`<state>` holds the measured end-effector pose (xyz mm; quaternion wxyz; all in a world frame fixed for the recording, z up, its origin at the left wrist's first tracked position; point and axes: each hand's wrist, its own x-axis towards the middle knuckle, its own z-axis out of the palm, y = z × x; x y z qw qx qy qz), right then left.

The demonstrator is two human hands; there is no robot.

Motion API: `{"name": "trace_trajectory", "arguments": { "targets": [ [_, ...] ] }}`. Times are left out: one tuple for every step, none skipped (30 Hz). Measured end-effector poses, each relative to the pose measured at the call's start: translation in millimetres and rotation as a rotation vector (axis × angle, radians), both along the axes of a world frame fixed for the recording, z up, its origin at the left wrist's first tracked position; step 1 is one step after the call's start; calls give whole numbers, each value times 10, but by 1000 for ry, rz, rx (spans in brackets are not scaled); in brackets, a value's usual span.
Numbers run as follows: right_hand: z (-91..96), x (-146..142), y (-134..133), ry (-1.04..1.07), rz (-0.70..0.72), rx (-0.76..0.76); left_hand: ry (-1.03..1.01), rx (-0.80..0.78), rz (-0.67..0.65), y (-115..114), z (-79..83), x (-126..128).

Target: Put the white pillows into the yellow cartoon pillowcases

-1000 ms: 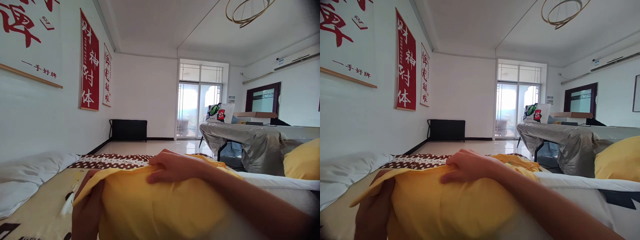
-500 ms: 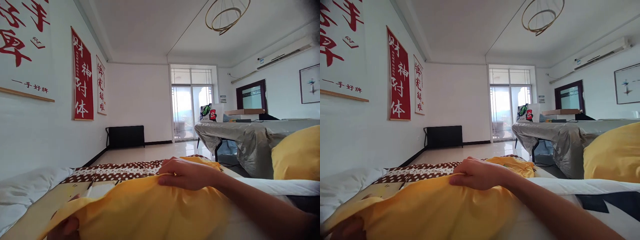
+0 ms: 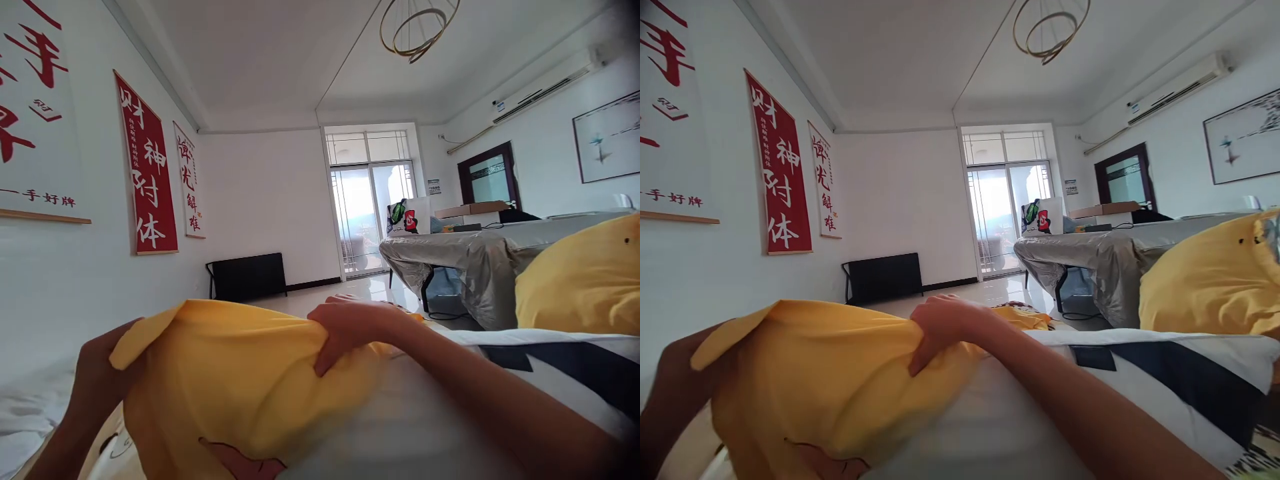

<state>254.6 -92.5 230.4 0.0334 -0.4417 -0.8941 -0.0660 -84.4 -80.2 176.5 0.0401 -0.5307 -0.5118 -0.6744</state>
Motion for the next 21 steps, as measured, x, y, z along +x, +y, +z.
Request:
{"name": "trace_trajectory", "arguments": {
  "targets": [
    [73, 76, -4, 19, -51, -2, -23, -8, -23, -11, 181, 39],
    [133, 164, -7, 58, -110, 20, -49, 12, -3, -30, 356, 86],
    [171, 262, -8, 111, -164, 66, -73, 30, 19, -54, 518, 144],
    [183, 365, -5, 169, -201, 133, -89, 41, 31, -81, 657, 210],
    [168, 466, 3, 224, -220, 212, -101, 40, 25, -106, 769, 279],
    [124, 557, 12, 267, -224, 295, -100, 15, 6, -124, 851, 346],
    [56, 632, 20, 296, -217, 363, -90, -21, -26, -132, 903, 403],
    [-33, 683, 24, 312, -206, 408, -73, -56, -62, -129, 928, 446],
    [-136, 707, 23, 316, -188, 436, -54, -90, -90, -117, 929, 470],
    [-249, 700, 15, 313, -154, 457, -36, -119, -109, -100, 911, 476],
    [-367, 661, 1, 302, -100, 472, -29, -146, -114, -81, 880, 467],
    [-484, 593, -15, 288, -32, 486, -36, -172, -110, -68, 842, 446],
    [-599, 498, -29, 275, 38, 504, -60, -205, -104, -62, 800, 422],
    [-709, 382, -37, 266, 95, 527, -93, -247, -102, -68, 757, 399],
    [-812, 250, -33, 263, 136, 558, -133, -287, -115, -85, 716, 383],
    [-908, 110, -15, 267, 156, 595, -171, -322, -151, -111, 678, 375],
    [-993, -32, 20, 275, 163, 637, -197, -353, -191, -144, 643, 375],
    [-1065, -171, 71, 280, 167, 679, -208, -381, -228, -181, 613, 383],
    [-1122, -300, 138, 284, 170, 719, -209, -402, -252, -221, 587, 396],
    [-1160, -413, 216, 283, 176, 753, -200, -417, -262, -260, 566, 412],
    [-1180, -507, 304, 279, 183, 776, -192, -426, -259, -300, 548, 430]
  ]
}}
